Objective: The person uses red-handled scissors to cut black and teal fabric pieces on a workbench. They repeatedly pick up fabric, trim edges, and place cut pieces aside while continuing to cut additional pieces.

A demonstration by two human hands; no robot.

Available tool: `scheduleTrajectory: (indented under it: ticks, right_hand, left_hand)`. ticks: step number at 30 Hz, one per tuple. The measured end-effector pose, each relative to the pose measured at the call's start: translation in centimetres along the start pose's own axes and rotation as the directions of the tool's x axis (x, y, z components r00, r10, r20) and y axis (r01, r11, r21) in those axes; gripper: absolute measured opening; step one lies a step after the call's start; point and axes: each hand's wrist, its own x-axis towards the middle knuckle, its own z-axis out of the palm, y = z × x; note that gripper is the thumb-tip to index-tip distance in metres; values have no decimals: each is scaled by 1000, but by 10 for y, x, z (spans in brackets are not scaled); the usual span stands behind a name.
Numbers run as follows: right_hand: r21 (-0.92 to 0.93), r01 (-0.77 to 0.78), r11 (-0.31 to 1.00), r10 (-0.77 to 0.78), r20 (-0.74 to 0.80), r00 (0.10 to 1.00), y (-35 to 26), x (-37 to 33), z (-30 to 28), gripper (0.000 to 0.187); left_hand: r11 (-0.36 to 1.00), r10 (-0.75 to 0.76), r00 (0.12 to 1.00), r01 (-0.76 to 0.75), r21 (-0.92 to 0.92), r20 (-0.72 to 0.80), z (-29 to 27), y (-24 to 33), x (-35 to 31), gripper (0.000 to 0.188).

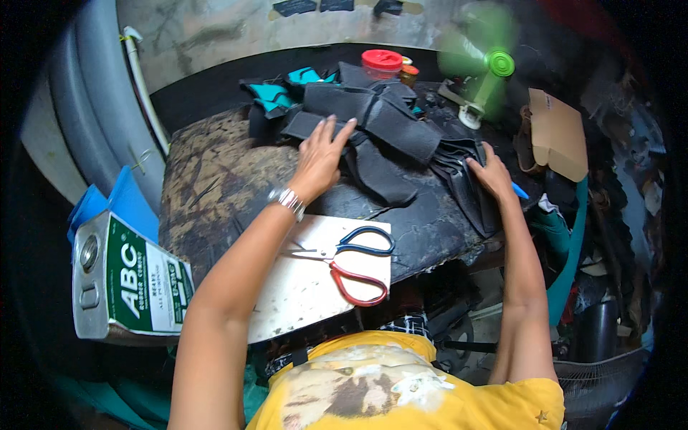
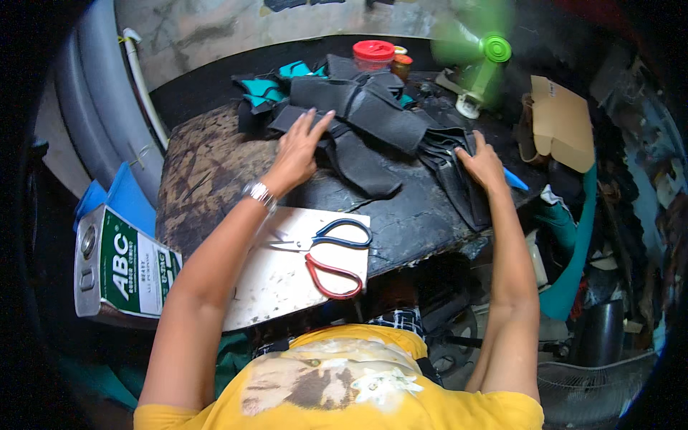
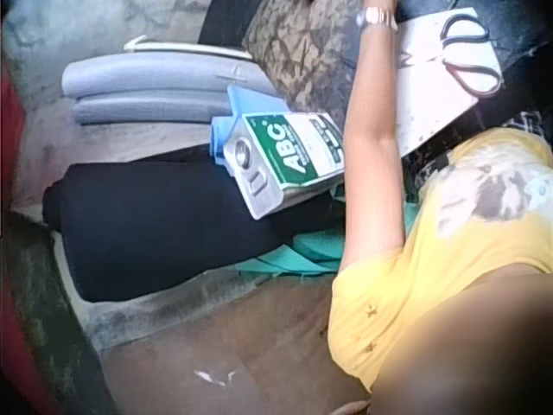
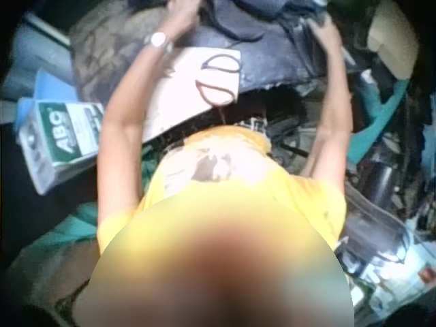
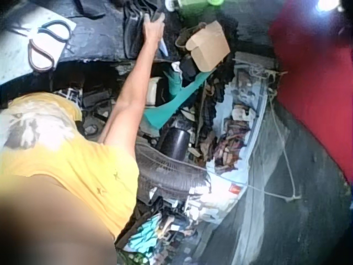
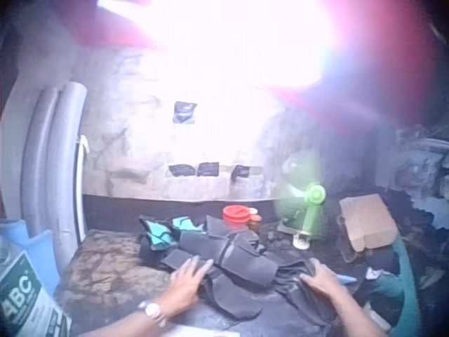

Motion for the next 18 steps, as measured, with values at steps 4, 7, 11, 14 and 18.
scheduleTrajectory:
  ticks: [4, 7, 11, 14, 18]
  right_hand:
    - [-109, -87, 990, 100, 122, 987, -21, -13, -19, 89]
    - [-168, -126, 978, 172, 298, 939, -37, -8, -40, 102]
    - [-204, -150, 967, 205, 285, 936, -41, -3, -38, 97]
    - [-142, -208, 968, 231, 170, 958, -45, -19, -11, 100]
    - [-329, -50, 943, -105, -436, 894, -83, -60, -8, 88]
  left_hand:
    - [998, -42, 946, 55, -32, 322, 10, -19, 26, 75]
    - [999, -43, 983, 46, -14, 178, -2, -15, 32, 42]
    - [999, -38, 998, 37, 30, 41, -41, -1, 36, 27]
    - [997, -62, 986, 56, -46, -157, -73, 6, 21, 27]
    - [958, -220, 961, 180, -224, -168, -107, -5, -8, 25]
